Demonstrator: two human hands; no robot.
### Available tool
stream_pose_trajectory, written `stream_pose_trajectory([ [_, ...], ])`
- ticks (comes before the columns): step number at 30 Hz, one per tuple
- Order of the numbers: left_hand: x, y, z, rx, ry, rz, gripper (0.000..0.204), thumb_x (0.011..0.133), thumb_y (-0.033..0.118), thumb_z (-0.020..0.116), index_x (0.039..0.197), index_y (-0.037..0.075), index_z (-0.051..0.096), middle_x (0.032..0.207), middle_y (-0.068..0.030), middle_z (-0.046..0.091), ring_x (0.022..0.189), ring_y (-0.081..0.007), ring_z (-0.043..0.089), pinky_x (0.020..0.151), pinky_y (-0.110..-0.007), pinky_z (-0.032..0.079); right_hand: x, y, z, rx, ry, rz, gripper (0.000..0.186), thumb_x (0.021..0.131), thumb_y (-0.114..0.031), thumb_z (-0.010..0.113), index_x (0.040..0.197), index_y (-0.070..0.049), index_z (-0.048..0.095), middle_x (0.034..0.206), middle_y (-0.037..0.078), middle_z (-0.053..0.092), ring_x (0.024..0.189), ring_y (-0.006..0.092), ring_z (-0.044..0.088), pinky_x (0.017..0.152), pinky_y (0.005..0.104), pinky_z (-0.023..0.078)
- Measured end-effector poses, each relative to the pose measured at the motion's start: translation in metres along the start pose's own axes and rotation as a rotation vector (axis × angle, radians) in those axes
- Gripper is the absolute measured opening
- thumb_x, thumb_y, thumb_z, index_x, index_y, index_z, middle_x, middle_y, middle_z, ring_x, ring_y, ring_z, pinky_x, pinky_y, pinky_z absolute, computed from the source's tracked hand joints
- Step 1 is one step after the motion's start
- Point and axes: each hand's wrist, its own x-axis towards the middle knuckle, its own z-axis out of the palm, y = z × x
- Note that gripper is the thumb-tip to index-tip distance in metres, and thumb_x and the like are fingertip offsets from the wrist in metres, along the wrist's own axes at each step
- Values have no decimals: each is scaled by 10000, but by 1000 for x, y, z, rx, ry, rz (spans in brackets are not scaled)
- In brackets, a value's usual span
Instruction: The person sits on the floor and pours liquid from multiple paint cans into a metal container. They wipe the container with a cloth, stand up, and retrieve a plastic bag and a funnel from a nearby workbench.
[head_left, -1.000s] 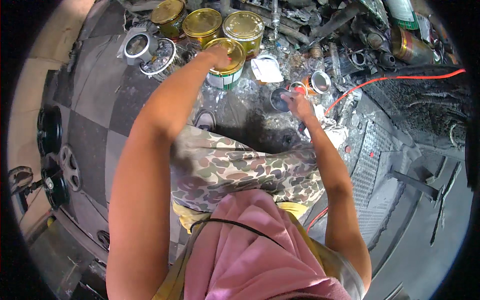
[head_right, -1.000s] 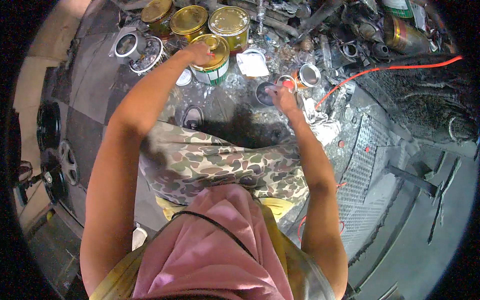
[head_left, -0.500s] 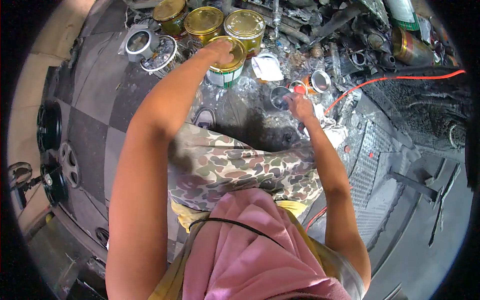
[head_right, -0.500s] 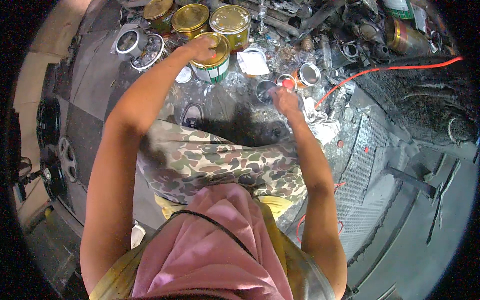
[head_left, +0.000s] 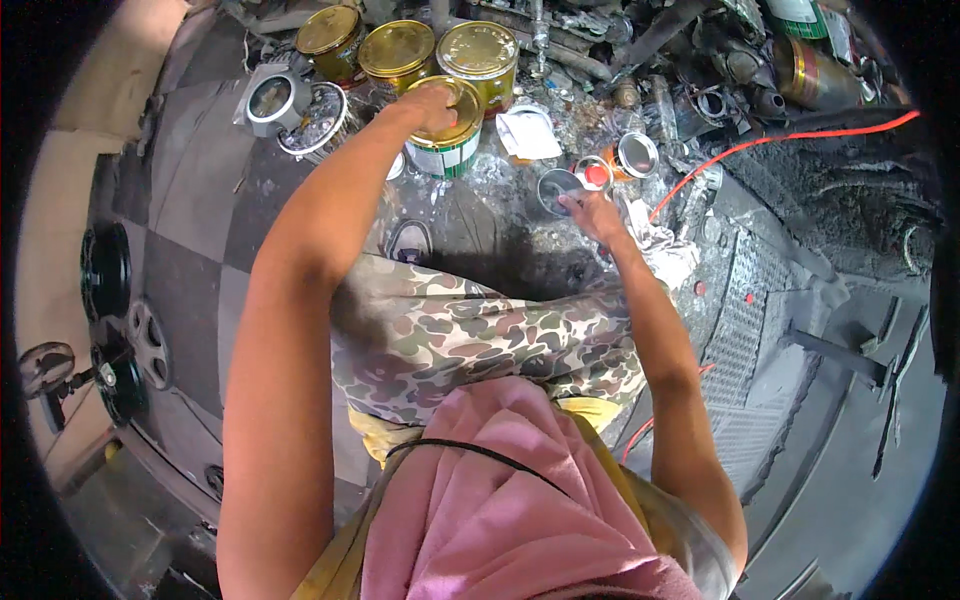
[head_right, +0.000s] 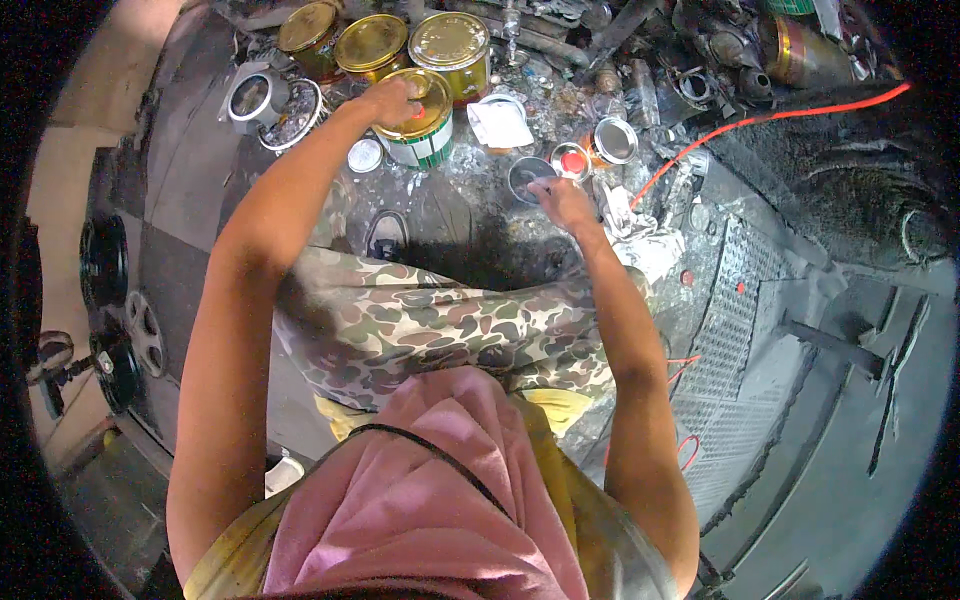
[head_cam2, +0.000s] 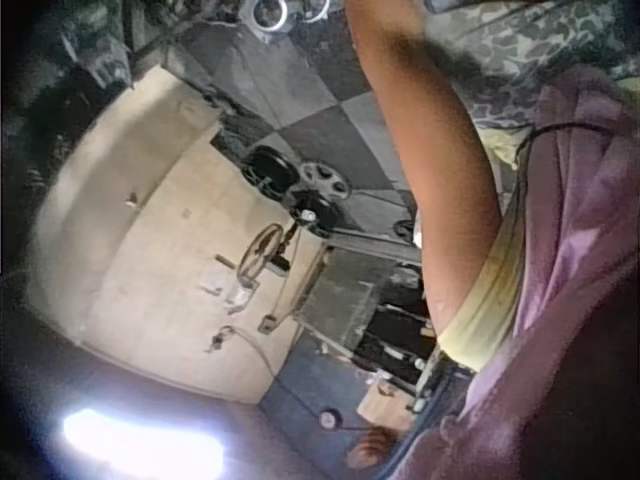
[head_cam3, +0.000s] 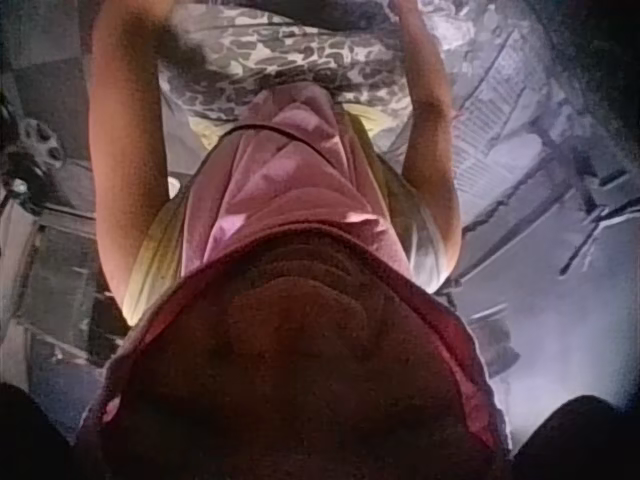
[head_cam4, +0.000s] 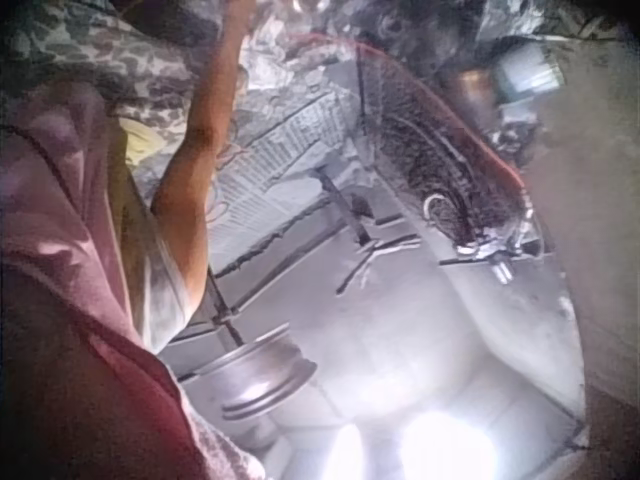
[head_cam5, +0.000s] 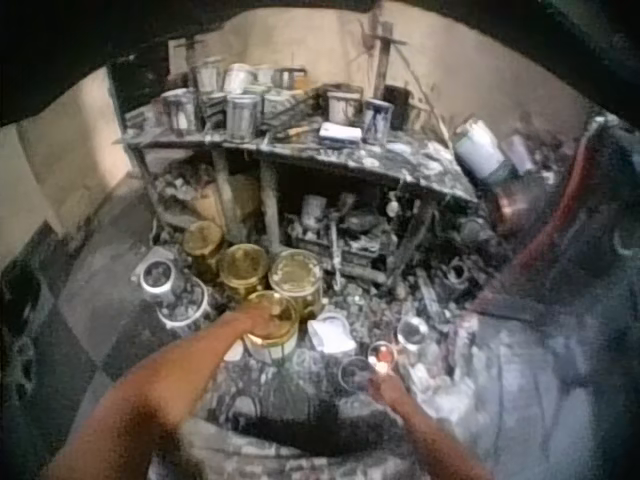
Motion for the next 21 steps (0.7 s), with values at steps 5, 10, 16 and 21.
stream_pose_trajectory([
  [5,3,1,3,-27,56,54,492,896,372,623,1214,-4,629,1218,-256,637,1172,-390,599,996,-469,471,-3,10,-2,-56,148,-24,313,955,-379,603,1012,-102,737,1044,193,698,955,394,664,843,498,519],
  [10,10,-16,12,-4,79,108,476,885,377,637,1186,9,649,1184,-251,657,1123,-387,627,962,-462,490,0,8,-1,-68,78,-6,328,960,-388,580,1056,-115,733,1033,196,701,974,394,663,849,492,528],
  [16,10,-18,16,-85,117,128,493,883,381,665,1203,7,642,1114,-215,695,982,-336,687,847,-429,532,-4,11,-3,-68,27,0,333,973,-385,557,1113,-127,715,1070,195,695,994,401,655,867,505,522],
  [21,13,-13,14,-236,-9,7,486,895,348,692,1227,1,624,981,-159,716,732,-220,703,698,-376,545,3,30,7,56,48,-25,324,973,-376,560,1104,-127,719,1090,192,692,989,404,656,874,503,522],
])
